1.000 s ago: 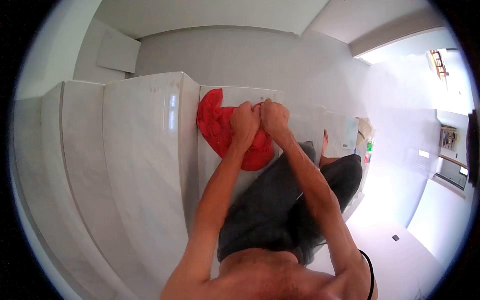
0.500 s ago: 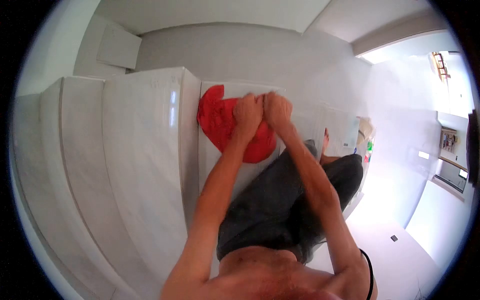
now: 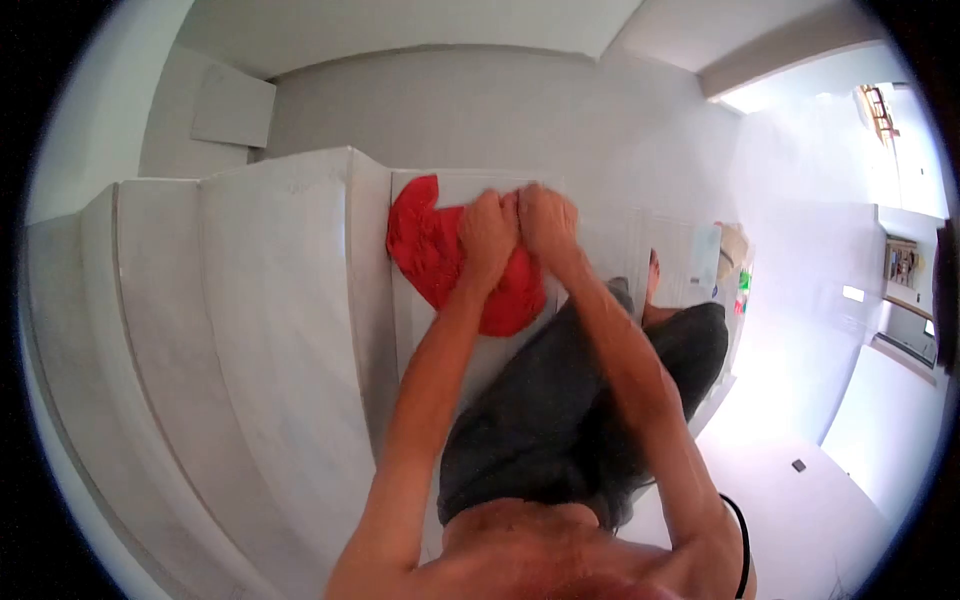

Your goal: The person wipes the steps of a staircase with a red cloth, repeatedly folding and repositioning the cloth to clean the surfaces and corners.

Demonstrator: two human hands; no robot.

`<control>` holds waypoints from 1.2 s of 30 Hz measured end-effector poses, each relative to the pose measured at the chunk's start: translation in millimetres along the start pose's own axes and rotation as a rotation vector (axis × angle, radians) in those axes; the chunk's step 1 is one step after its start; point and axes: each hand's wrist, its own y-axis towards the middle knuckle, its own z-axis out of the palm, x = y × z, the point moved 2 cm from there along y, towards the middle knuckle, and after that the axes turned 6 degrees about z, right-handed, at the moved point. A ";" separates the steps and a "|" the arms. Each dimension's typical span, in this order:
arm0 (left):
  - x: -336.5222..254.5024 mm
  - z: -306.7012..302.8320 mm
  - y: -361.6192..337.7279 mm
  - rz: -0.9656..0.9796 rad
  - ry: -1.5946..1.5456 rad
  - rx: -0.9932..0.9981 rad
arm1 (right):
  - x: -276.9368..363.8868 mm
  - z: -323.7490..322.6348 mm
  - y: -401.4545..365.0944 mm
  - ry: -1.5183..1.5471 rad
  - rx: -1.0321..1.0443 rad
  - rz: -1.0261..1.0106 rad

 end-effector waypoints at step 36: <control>4.5 3.7 -8.7 -0.002 -0.014 -0.015 | -5.7 2.7 -16.0 -0.008 0.089 -0.027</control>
